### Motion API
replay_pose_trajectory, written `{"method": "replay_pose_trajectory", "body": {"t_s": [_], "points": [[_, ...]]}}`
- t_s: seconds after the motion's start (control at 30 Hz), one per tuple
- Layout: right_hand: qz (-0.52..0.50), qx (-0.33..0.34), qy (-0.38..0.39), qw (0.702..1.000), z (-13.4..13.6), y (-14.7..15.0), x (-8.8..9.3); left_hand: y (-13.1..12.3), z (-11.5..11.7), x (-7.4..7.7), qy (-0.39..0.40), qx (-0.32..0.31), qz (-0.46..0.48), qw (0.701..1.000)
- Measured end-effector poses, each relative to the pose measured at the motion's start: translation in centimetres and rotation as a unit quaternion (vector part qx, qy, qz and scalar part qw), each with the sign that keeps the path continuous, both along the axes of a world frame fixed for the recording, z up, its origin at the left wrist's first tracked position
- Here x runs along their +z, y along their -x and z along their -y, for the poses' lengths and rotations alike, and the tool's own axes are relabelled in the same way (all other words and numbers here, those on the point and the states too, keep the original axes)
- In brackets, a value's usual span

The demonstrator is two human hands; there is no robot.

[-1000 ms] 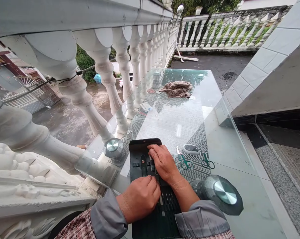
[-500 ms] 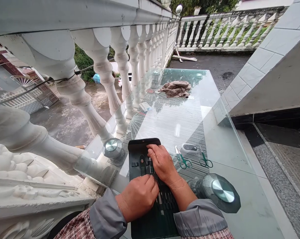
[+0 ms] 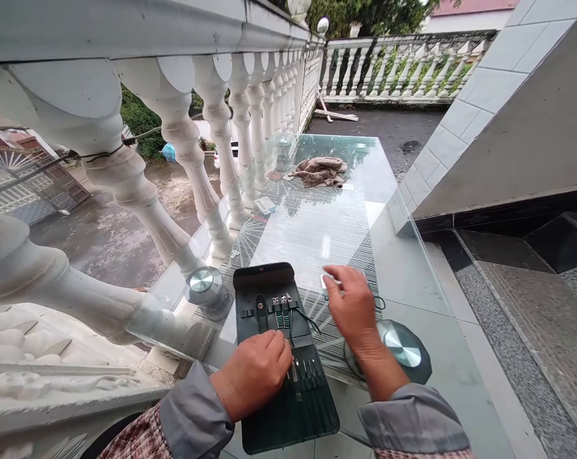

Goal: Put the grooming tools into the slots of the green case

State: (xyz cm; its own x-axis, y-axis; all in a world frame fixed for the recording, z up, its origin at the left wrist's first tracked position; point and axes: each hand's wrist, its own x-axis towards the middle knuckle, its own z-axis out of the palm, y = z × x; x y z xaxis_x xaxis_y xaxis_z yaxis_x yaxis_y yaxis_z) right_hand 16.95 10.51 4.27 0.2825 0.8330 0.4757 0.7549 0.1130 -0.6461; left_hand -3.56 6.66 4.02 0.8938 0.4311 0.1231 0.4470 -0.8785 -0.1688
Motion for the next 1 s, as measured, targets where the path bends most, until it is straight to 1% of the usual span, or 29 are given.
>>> {"method": "replay_pose_trajectory", "body": {"t_s": [0.07,0.1,0.17,0.2,0.27,0.37,0.47,0.63,0.7,0.83,1.0], "points": [[0.032,-0.057,0.067,0.996,0.6,-3.2,-0.7,0.0,0.1,0.1,-0.004,-0.003,-0.011,1.0],[0.068,-0.089,0.101,0.989,0.9,-4.7,-1.1,0.0,0.1,0.2,-0.005,-0.005,-0.018,1.0],[0.147,-0.127,0.149,0.97,1.6,-6.8,-1.9,-0.1,0.2,0.2,-0.004,-0.005,-0.03,1.0],[0.175,-0.13,0.165,0.962,1.9,-7.5,-2.3,-0.2,0.2,0.3,-0.003,-0.002,-0.035,0.999],[0.216,-0.11,0.191,0.951,2.5,-8.0,-2.7,-0.3,0.2,0.3,0.0,0.004,-0.043,0.999],[0.239,-0.074,0.203,0.947,3.1,-7.4,-2.6,-0.4,0.3,0.4,-0.002,0.012,-0.048,0.999],[0.232,-0.048,0.206,0.949,3.5,-6.5,-2.2,-0.5,0.3,0.5,-0.008,0.014,-0.043,0.999],[0.227,-0.024,0.177,0.957,3.3,-4.3,-1.8,-0.4,0.3,0.4,-0.016,0.006,-0.038,0.999],[0.236,-0.02,0.176,0.956,3.0,-3.4,-1.7,-0.4,0.3,0.4,-0.015,0.005,-0.036,0.999],[0.241,-0.032,0.219,0.945,2.4,-2.2,-1.5,-0.3,0.3,0.5,-0.014,0.004,-0.038,0.999],[0.225,-0.029,0.258,0.939,1.9,-2.0,-1.3,-0.2,0.3,0.6,-0.014,-0.008,-0.037,0.999]]}}
